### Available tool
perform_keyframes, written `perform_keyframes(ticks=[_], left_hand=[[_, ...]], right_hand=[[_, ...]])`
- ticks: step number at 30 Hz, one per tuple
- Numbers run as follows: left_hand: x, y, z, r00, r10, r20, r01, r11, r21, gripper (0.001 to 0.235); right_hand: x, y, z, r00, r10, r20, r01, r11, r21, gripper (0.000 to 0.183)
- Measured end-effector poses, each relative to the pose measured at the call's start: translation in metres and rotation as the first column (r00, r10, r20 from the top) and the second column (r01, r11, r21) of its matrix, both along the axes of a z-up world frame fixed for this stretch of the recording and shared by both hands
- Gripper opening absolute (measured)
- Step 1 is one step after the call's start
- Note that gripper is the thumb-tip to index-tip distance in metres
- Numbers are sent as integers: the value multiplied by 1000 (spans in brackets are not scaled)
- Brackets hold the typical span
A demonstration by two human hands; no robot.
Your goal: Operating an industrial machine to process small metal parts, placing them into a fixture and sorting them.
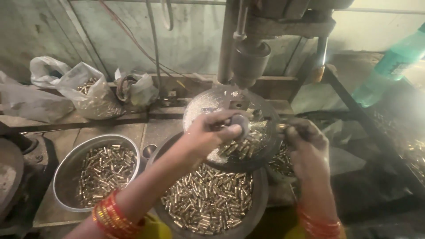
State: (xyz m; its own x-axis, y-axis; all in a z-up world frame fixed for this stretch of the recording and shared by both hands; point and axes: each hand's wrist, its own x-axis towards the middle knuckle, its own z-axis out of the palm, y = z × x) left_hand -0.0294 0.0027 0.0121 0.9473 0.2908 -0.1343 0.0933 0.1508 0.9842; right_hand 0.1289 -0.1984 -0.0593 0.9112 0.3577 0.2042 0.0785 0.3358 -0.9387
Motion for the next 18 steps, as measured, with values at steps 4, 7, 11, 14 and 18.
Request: perform_keyframes(ticks=[4,7,11,14,18], left_hand=[[0,-6,-4,995,-83,64,91,986,-141,43],[-5,-8,-8,997,-66,50,70,994,-82,40],[2,1,-31,982,-85,167,141,923,-358,32],[0,3,-22,940,-85,329,113,992,-65,24],[0,-1,-12,931,154,331,-303,832,465,27]], right_hand=[[-41,24,27,998,56,-26,-57,998,-28,15],[-48,36,20,996,72,-56,-71,997,26,13],[-49,42,19,980,141,137,-164,972,167,18],[-53,45,30,990,137,34,-138,990,40,15],[-34,44,13,951,-122,283,155,983,-97,24]])
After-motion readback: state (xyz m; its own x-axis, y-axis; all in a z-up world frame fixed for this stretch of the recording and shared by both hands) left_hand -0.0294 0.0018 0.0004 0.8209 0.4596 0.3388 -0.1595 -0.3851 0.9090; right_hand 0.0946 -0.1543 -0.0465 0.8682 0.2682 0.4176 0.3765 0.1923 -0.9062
